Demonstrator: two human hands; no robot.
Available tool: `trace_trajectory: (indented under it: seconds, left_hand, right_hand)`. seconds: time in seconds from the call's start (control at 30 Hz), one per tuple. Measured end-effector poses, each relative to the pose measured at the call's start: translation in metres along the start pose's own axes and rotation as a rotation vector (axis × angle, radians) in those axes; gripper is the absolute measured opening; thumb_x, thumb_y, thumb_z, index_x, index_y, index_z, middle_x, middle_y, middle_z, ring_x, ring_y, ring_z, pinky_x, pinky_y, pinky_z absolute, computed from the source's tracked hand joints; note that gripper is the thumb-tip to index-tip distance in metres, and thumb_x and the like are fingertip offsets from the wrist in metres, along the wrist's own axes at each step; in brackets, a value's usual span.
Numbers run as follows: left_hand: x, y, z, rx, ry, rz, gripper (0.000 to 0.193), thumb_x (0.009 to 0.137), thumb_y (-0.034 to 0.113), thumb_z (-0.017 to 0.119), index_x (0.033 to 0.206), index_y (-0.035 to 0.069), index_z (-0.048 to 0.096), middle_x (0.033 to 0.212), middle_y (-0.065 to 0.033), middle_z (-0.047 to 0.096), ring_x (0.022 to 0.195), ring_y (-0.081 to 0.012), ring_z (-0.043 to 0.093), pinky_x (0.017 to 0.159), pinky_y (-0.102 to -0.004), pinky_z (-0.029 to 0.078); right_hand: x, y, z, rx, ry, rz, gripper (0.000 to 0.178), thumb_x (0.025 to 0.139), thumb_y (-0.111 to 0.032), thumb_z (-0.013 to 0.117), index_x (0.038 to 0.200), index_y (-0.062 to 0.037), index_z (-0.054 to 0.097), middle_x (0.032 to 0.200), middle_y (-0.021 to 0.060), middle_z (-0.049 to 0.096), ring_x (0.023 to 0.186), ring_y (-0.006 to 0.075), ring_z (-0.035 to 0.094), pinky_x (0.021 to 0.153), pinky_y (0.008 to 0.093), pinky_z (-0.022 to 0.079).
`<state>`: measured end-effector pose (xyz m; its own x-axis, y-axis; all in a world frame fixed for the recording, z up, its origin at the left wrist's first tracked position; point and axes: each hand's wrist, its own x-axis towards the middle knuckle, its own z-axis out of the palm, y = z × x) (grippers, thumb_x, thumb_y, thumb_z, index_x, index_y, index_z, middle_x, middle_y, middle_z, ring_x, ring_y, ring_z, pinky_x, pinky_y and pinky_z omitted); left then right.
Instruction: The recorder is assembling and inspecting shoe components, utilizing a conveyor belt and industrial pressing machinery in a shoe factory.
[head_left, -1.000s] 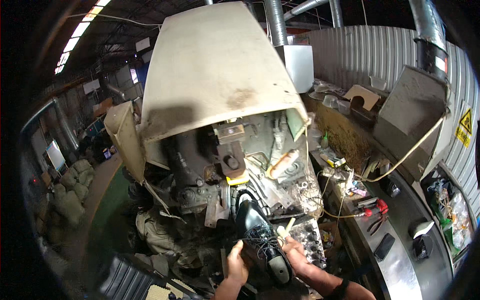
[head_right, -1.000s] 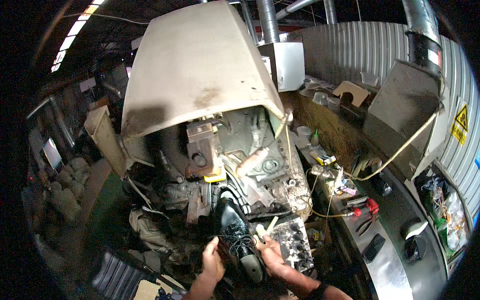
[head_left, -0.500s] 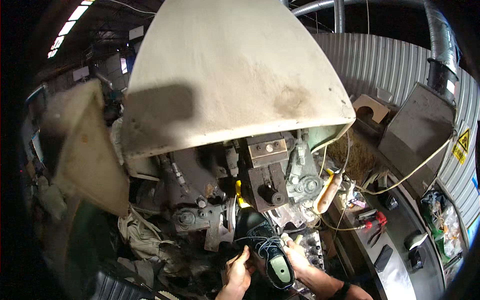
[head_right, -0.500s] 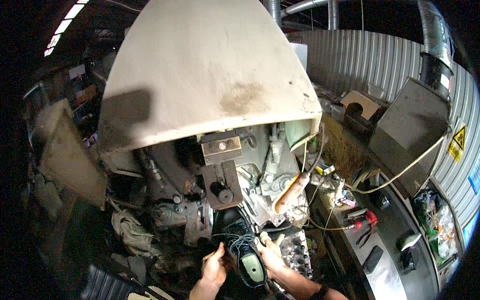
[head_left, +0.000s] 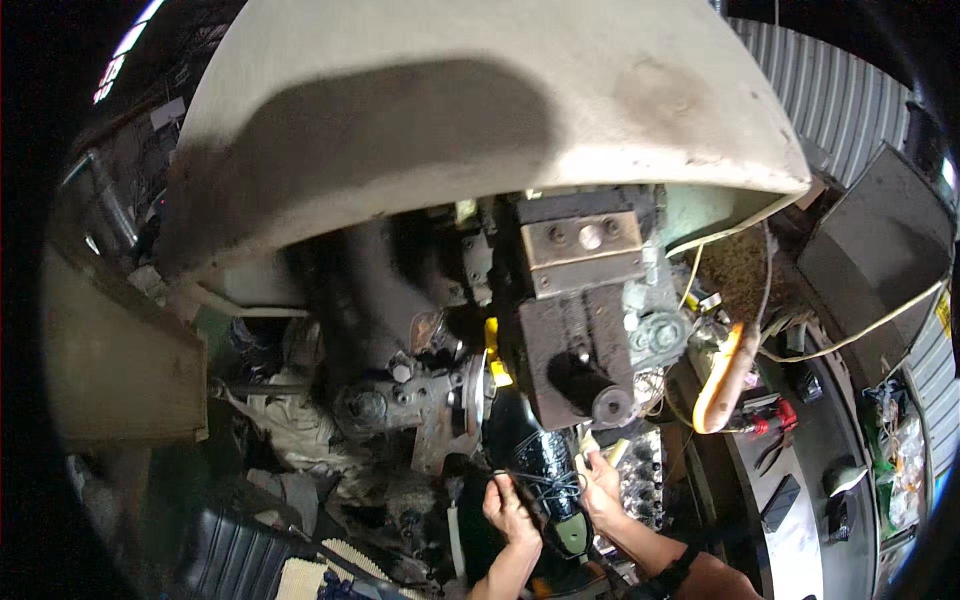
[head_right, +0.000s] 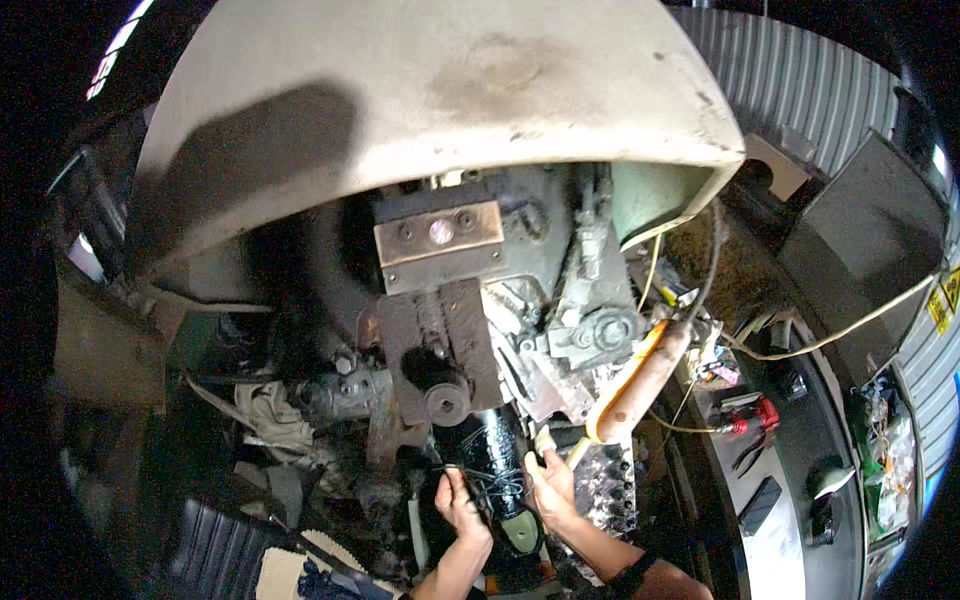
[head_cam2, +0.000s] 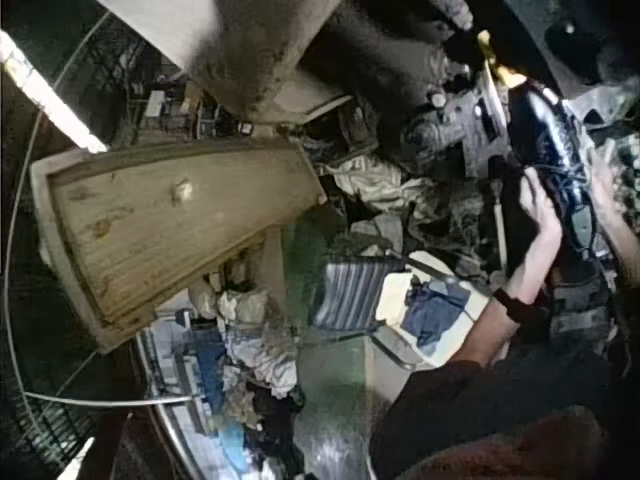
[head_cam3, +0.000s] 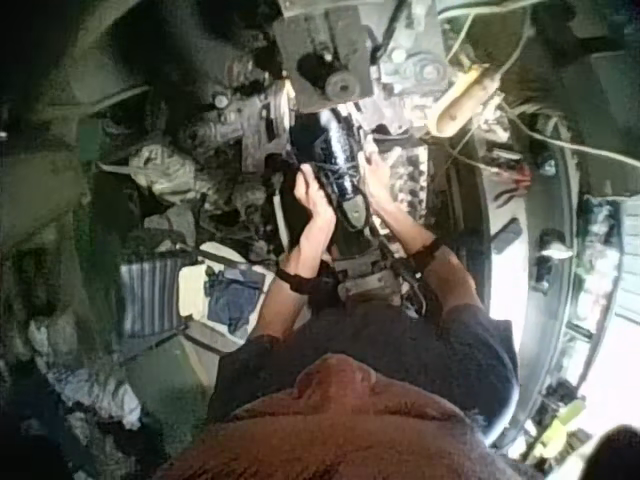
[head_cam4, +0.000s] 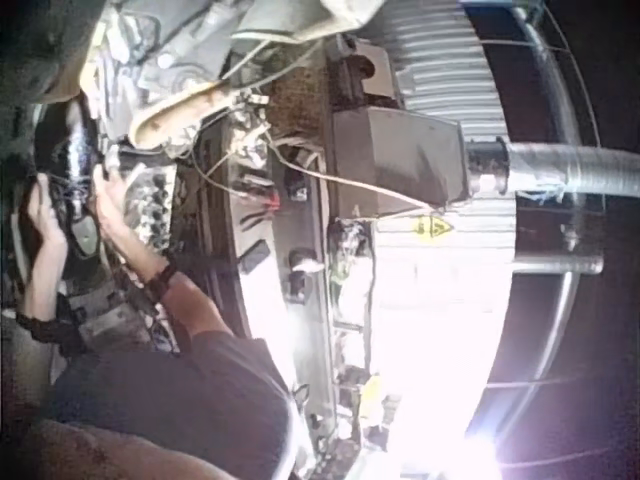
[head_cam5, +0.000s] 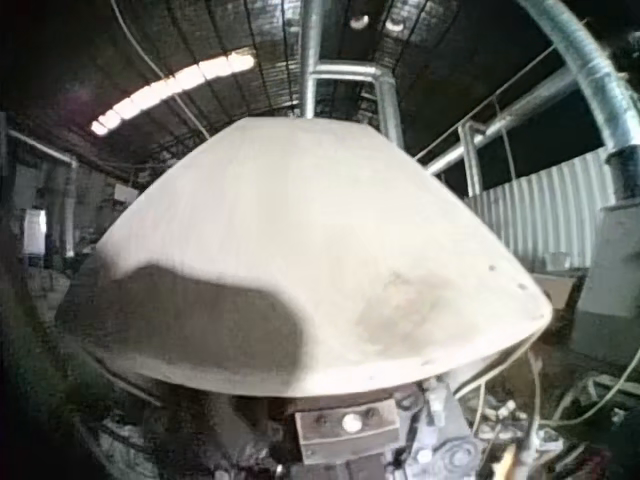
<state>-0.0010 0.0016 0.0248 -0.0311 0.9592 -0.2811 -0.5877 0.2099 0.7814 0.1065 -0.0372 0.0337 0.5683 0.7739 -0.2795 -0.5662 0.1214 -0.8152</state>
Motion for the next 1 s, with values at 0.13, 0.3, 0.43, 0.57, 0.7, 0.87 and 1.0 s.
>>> trace_trajectory:
  seconds: [0.13,0.3,0.43,0.57,0.7,0.87,1.0]
  left_hand:
    - [0.003,-0.002,-0.001,0.011,-0.048,0.026,0.028,0.1,0.03,0.056,0.08,0.011,0.058,0.076,0.0075,0.054,0.07,-0.004,0.05,0.063,-0.0208,0.041]
    - [-0.002,0.004,0.002,-0.048,-0.006,-0.042,0.021,0.1,0.025,0.057,0.086,0.01,0.06,0.069,0.0047,0.057,0.054,-0.0066,0.051,0.046,-0.0218,0.039]
    - [-0.008,0.007,0.007,-0.092,0.03,-0.12,0.021,0.098,0.028,0.06,0.086,0.011,0.062,0.072,0.0055,0.058,0.058,-0.0058,0.052,0.05,-0.0217,0.041]
    - [-0.014,0.02,0.016,-0.109,0.124,-0.153,0.023,0.095,0.033,0.064,0.085,0.013,0.065,0.073,0.0065,0.06,0.058,-0.0044,0.052,0.05,-0.0208,0.04]
    - [-0.009,0.016,0.005,0.14,0.136,-0.255,0.03,0.093,0.04,0.065,0.077,0.015,0.059,0.069,0.0069,0.054,0.057,-0.0059,0.05,0.052,-0.0225,0.04]
    - [-0.03,0.023,0.001,-0.128,-0.274,-0.329,0.055,0.102,0.045,0.041,0.135,0.001,0.047,0.134,-0.0077,0.051,0.123,-0.0184,0.045,0.109,-0.0329,0.031]
    - [-0.024,-0.017,-0.011,-0.04,-0.185,-0.215,0.047,0.104,0.04,0.038,0.131,0.003,0.049,0.128,-0.0076,0.055,0.116,-0.018,0.051,0.103,-0.0331,0.038]
  right_hand:
    - [0.01,0.019,-0.015,-0.042,-0.02,-0.04,0.027,0.096,-0.018,0.063,0.12,-0.0126,0.053,0.057,-0.011,0.04,0.041,0.0014,0.034,0.035,0.0203,0.024]
    - [0.001,0.005,0.011,0.027,0.074,-0.025,0.01,0.095,-0.016,0.065,0.097,-0.0091,0.058,0.065,-0.0104,0.046,0.047,-0.0003,0.039,0.039,0.0186,0.027]
    - [-0.004,0.01,-0.017,0.127,-0.017,0.114,0.019,0.092,-0.014,0.068,0.104,-0.0016,0.061,0.082,-0.0006,0.062,0.068,0.0075,0.058,0.057,0.0217,0.047]
    - [-0.027,-0.021,0.017,0.202,0.007,0.129,0.02,0.093,-0.017,0.067,0.103,-0.0007,0.062,0.082,-0.0009,0.062,0.069,0.007,0.058,0.059,0.0215,0.048]
    - [-0.023,-0.019,-0.007,-0.215,-0.007,0.036,0.032,0.099,-0.036,0.057,0.102,-0.0044,0.065,0.076,-0.0075,0.052,0.063,0.0061,0.045,0.053,0.0225,0.035]
    - [-0.036,-0.008,-0.012,-0.187,-0.169,0.056,0.051,0.105,-0.037,0.039,0.145,-0.0048,0.037,0.132,0.0056,0.052,0.119,0.015,0.049,0.105,0.0293,0.036]
    - [-0.04,0.0,-0.007,-0.146,-0.19,-0.005,0.057,0.106,-0.032,0.036,0.151,-0.0008,0.022,0.141,0.0096,0.046,0.125,0.0184,0.046,0.11,0.033,0.033]
